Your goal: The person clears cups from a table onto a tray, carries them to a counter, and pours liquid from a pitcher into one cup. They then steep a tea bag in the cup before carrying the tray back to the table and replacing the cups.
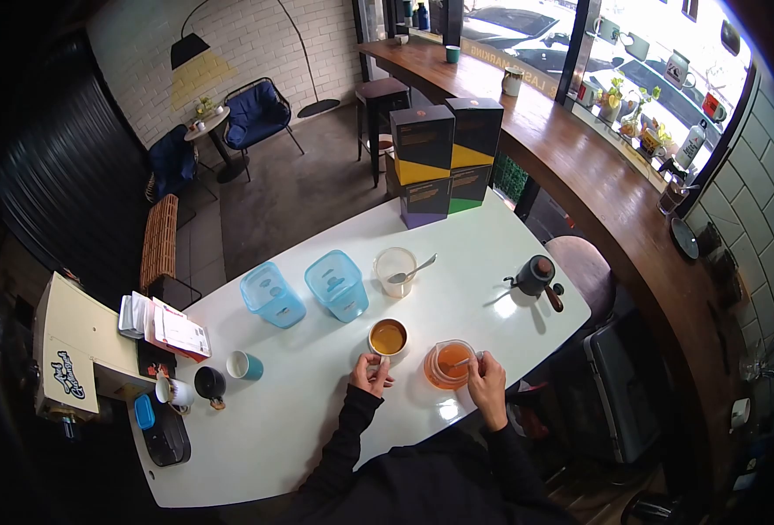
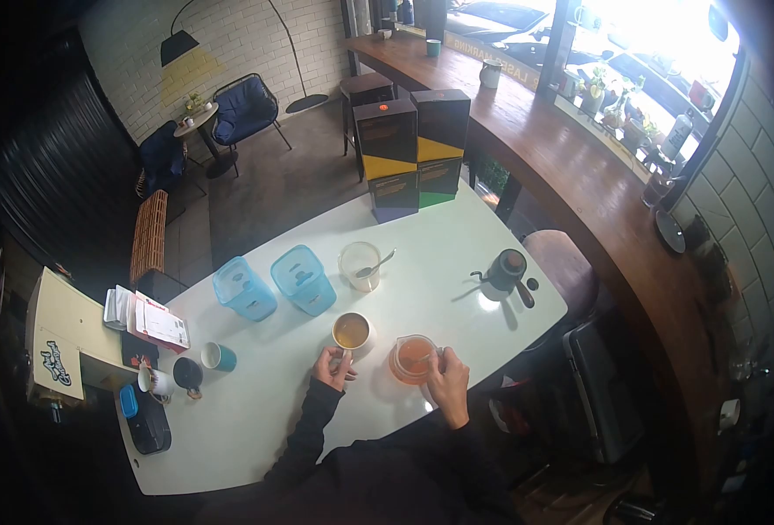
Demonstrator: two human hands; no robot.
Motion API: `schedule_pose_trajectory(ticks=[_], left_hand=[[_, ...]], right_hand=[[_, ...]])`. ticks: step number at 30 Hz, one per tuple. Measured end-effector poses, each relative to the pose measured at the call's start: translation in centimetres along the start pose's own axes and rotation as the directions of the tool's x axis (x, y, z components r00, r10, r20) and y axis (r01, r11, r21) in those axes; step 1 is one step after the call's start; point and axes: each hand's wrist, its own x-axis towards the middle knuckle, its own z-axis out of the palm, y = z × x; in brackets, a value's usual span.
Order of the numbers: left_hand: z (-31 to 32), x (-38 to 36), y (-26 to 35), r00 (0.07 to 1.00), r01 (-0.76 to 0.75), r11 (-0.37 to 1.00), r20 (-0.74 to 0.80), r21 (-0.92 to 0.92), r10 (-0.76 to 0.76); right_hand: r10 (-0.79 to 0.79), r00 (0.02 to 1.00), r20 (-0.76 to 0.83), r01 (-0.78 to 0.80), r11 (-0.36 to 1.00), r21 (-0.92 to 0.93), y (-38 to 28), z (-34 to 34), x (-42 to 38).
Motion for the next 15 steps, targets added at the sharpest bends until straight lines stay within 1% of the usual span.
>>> schedule_pose_trajectory(ticks=[1, 3, 7, 9, 11, 13, 14, 15], left_hand=[[-0.1, 0.0, 0.1, 1.0, 0.0, 1.0, 0.001, 0.0, 0.0], [-0.2, 0.1, 0.3, 1.0, 0.012, 0.982, 0.0, 0.186, -0.012], [0.0, 0.1, 0.2, 0.999, -0.011, 0.977, -0.04, 0.211, 0.02], [0.1, 0.2, 0.4, 0.998, -0.041, 0.969, -0.039, 0.242, 0.052], [0.0, 0.0, 0.6, 0.999, -0.014, 0.975, -0.035, 0.222, 0.023], [0.0, -0.1, 1.0, 1.0, 0.011, 0.98, -0.028, 0.201, -0.005], [0.0, -0.1, 0.9, 1.0, -0.008, 0.976, -0.017, 0.219, 0.013], [0.0, -0.1, 0.9, 1.0, -0.029, 0.971, -0.006, 0.238, 0.031]], right_hand=[[0.0, 1.0, -0.001, 0.0, 1.0, 0.0, -0.1, 0.2, -0.1], [-0.011, 1.0, -0.017, 0.011, 1.0, -0.003, 0.0, 0.5, -0.2], [-0.055, 0.998, -0.031, 0.054, 0.998, -0.023, 0.4, 0.6, 0.4], [-0.131, 0.99, -0.046, 0.131, 0.991, -0.007, 0.5, 0.3, 0.9], [-0.135, 0.99, -0.041, 0.135, 0.991, 0.013, 0.7, 0.1, 1.2], [-0.177, 0.984, -0.023, 0.175, 0.983, -0.057, 0.8, -0.1, 1.4], [-0.175, 0.984, -0.026, 0.174, 0.983, -0.059, 0.7, -0.1, 1.3], [-0.208, 0.977, -0.048, 0.204, 0.977, -0.068, 0.7, 0.0, 1.2]])
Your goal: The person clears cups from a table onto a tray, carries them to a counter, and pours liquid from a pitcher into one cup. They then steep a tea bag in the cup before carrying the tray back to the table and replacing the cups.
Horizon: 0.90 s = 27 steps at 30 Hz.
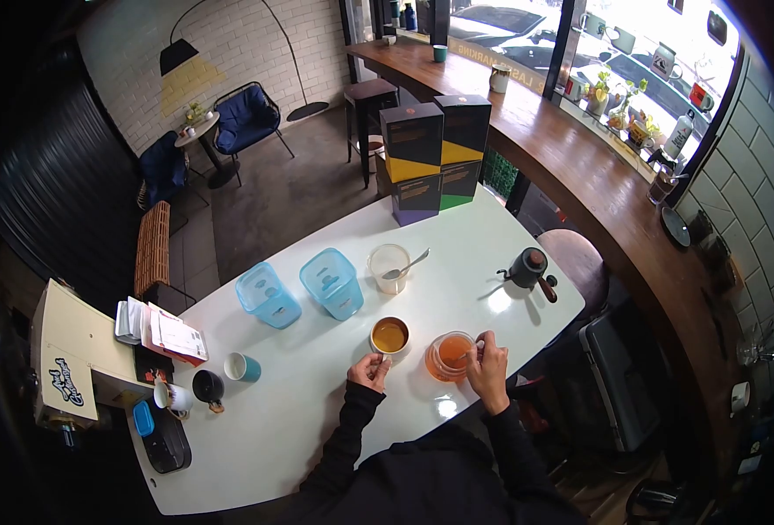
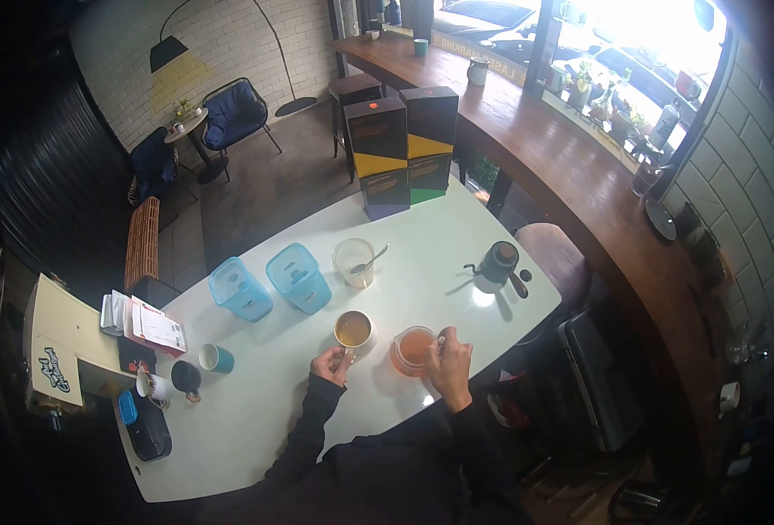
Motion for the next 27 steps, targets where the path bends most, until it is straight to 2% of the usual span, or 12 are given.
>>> schedule_pose_trajectory(ticks=[4, 8, 11, 13, 15, 19, 21, 22, 24, 27], left_hand=[[0.1, -0.3, 0.0, 1.0, 0.013, 1.0, -0.004, -0.008, -0.013], [0.3, -0.4, -0.3, 1.0, 0.024, 1.0, -0.019, -0.006, -0.024], [0.5, -0.5, 0.1, 0.999, 0.041, 0.999, -0.034, -0.02, -0.042], [0.7, -0.6, -0.7, 0.997, 0.068, 0.997, -0.037, -0.02, -0.069], [1.3, -0.4, -3.1, 0.974, -0.192, 0.981, -0.12, 0.03, 0.194], [1.4, -0.6, -2.6, 0.981, -0.18, 0.977, -0.051, 0.114, 0.186], [1.7, -0.2, -3.7, 0.991, -0.131, 0.983, 0.037, 0.129, 0.127], [1.6, -0.2, -3.1, 0.991, -0.132, 0.983, 0.034, 0.129, 0.129], [1.7, -0.4, -1.8, 0.995, -0.001, 0.995, 0.102, 0.097, -0.009], [1.8, -0.6, -0.9, 0.993, 0.024, 0.999, 0.117, 0.04, -0.028]], right_hand=[[-0.063, 0.998, -0.027, 0.06, 0.994, -0.089, -0.2, 0.0, -0.5], [-0.023, 0.998, -0.051, 0.018, 0.995, -0.094, -0.8, -0.1, -1.2], [-0.027, 0.994, -0.103, 0.02, 0.998, -0.066, -0.6, 0.4, -1.4], [-0.067, 0.975, -0.213, 0.07, 0.998, 0.006, 0.3, 1.2, -1.5], [-0.082, 0.968, -0.239, 0.084, 0.996, -0.003, 0.8, 1.8, -1.6], [-0.082, 0.948, -0.308, 0.077, 0.997, -0.029, 1.1, 2.6, -1.5], [-0.09, 0.946, -0.312, 0.087, 0.996, -0.022, 1.4, 2.9, -1.4], [-0.095, 0.944, -0.316, 0.095, 0.995, -0.013, 1.2, 2.9, -1.2], [-0.059, 0.954, -0.294, 0.066, 0.998, 0.014, 0.9, 2.6, -0.9], [-0.01, 0.96, -0.28, 0.031, 0.997, 0.071, 0.8, 2.6, -0.6]])
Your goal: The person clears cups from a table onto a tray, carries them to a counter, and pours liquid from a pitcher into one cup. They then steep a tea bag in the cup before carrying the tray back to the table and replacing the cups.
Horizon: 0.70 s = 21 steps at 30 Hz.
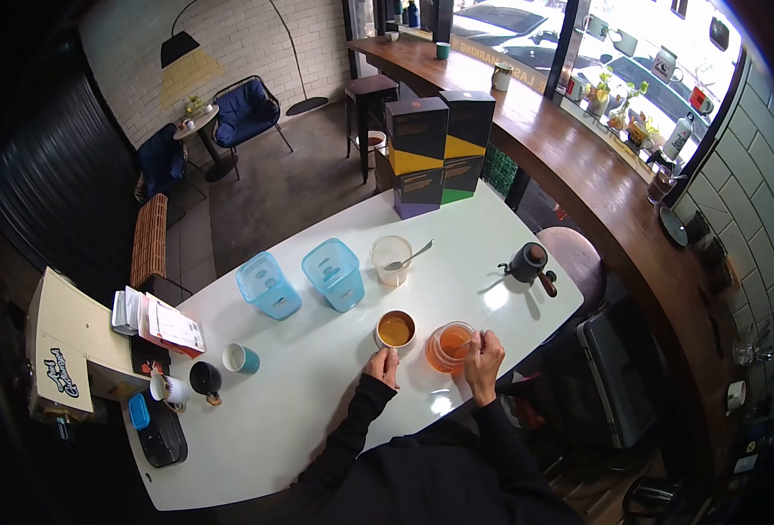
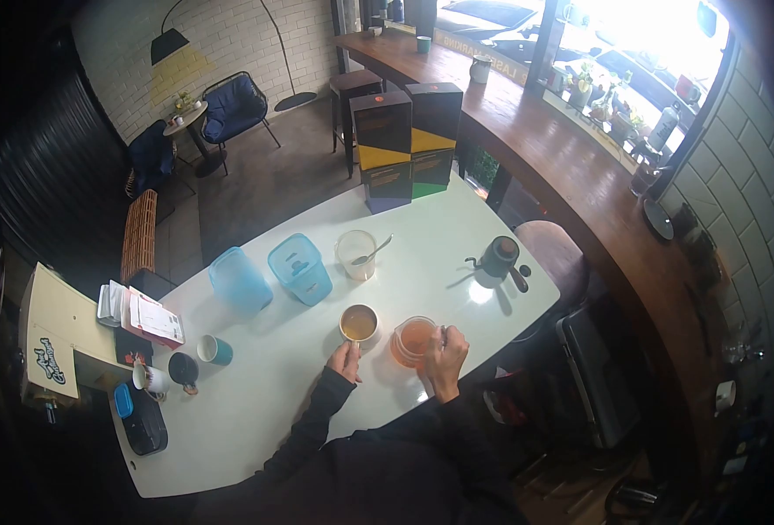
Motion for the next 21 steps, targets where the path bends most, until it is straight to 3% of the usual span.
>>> schedule_pose_trajectory(ticks=[7, 9, 12, 15, 18, 21], left_hand=[[-0.1, -0.1, -0.5, 0.999, -0.034, 0.998, 0.025, 0.058, 0.032], [-0.3, -0.4, 0.4, 0.994, 0.092, 0.996, 0.064, -0.012, -0.091], [-0.6, -0.7, 1.0, 0.988, 0.147, 0.988, 0.063, -0.043, -0.144], [-0.5, -0.1, -2.5, 0.999, 0.041, 0.997, 0.03, 0.071, -0.043], [-1.1, -0.4, -2.0, 0.999, -0.011, 0.994, 0.04, 0.11, 0.006], [-1.7, -0.5, -1.5, 0.992, 0.086, 0.992, 0.089, 0.097, -0.095]], right_hand=[[-0.023, 1.0, 0.02, 0.023, 0.999, 0.041, 0.4, 0.0, 0.0], [-0.027, 1.0, 0.012, 0.026, 0.999, 0.045, 0.4, -0.2, -0.2], [-0.047, 0.999, 0.001, 0.047, 0.998, 0.038, 0.9, -0.2, -0.4], [-0.067, 0.998, -0.017, 0.067, 0.998, 0.017, 1.2, 0.1, -0.4], [-0.025, 1.0, -0.013, 0.025, 1.0, 0.014, 1.1, 0.0, -0.3], [0.007, 1.0, -0.021, -0.006, 0.999, 0.032, 0.7, 0.2, 0.2]])
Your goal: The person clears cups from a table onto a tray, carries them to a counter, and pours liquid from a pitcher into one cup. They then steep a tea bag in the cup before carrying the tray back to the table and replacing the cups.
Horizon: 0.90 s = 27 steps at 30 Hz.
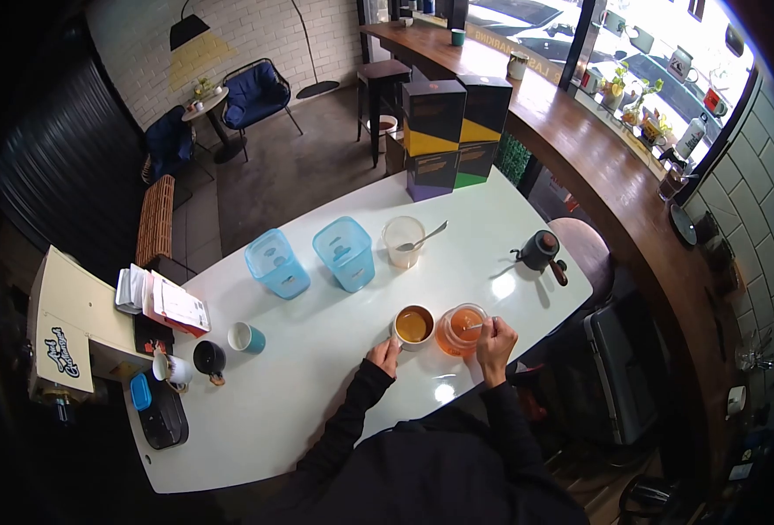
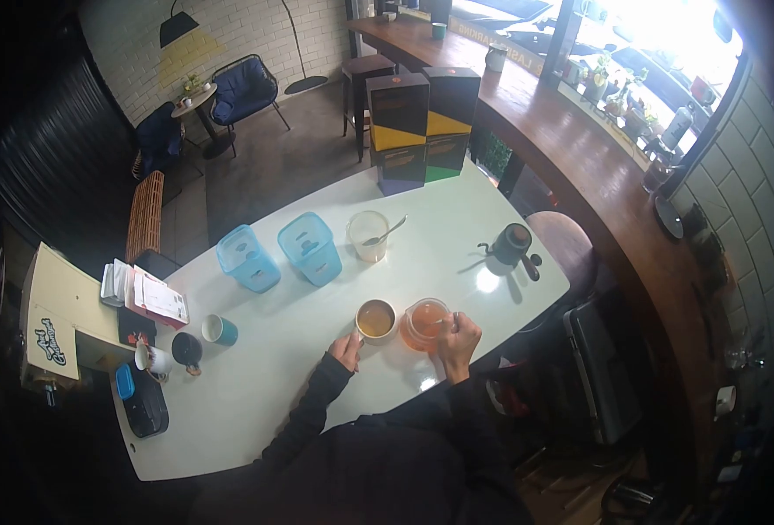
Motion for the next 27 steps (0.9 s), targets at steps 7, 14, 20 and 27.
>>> schedule_pose_trajectory(ticks=[7, 14, 20, 27], left_hand=[[-0.3, 1.6, -0.2, 0.999, -0.039, 0.999, -0.031, 0.034, 0.04], [-0.3, 1.6, -0.2, 0.999, -0.033, 0.998, -0.008, -0.059, 0.032], [0.3, 1.0, -0.8, 0.998, -0.067, 0.996, -0.012, -0.056, 0.066], [1.2, 0.5, -0.3, 0.994, -0.106, 0.994, 0.003, -0.025, 0.106]], right_hand=[[0.04, 0.998, 0.041, -0.039, 0.999, -0.019, 0.0, 0.0, 0.6], [0.063, 0.99, 0.129, -0.06, 0.998, -0.028, -0.4, -0.6, 1.6], [0.022, 0.992, 0.126, -0.013, 0.997, -0.072, -0.3, -1.1, 2.6], [0.01, 0.971, 0.239, 0.021, 0.992, -0.126, -2.4, -2.4, 4.8]])
